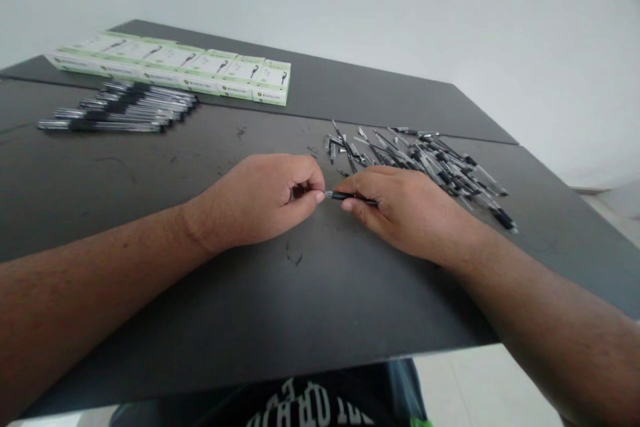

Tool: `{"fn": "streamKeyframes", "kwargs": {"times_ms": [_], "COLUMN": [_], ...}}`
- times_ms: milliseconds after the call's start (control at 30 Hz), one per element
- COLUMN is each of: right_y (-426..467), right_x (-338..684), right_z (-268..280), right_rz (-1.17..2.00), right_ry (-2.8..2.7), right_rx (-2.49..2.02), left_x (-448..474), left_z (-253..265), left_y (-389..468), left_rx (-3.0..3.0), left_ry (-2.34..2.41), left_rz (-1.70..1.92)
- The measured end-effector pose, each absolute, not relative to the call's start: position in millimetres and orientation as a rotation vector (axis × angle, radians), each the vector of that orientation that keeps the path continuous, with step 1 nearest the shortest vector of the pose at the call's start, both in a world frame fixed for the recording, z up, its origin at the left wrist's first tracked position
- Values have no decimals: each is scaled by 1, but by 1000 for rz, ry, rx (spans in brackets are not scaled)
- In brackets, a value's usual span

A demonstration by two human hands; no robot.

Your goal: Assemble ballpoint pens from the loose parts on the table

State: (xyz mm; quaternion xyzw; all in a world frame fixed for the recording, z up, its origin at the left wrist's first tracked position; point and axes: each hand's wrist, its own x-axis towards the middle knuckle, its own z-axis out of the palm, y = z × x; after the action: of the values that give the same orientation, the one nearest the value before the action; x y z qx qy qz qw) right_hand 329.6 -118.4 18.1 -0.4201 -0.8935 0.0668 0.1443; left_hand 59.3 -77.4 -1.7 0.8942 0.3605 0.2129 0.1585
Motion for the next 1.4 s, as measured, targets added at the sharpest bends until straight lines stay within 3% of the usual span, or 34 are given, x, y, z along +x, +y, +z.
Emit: {"fn": "streamKeyframes", "kwargs": {"times_ms": [1400], "right_y": [-115], "right_x": [333], "right_z": [20], "right_rz": [124], "right_ry": [-2405], "right_rx": [-1267], "left_x": [58], "left_z": [-3], "left_y": [-73], "left_rx": [2513], "left_ry": [1142], "left_rz": [658]}}
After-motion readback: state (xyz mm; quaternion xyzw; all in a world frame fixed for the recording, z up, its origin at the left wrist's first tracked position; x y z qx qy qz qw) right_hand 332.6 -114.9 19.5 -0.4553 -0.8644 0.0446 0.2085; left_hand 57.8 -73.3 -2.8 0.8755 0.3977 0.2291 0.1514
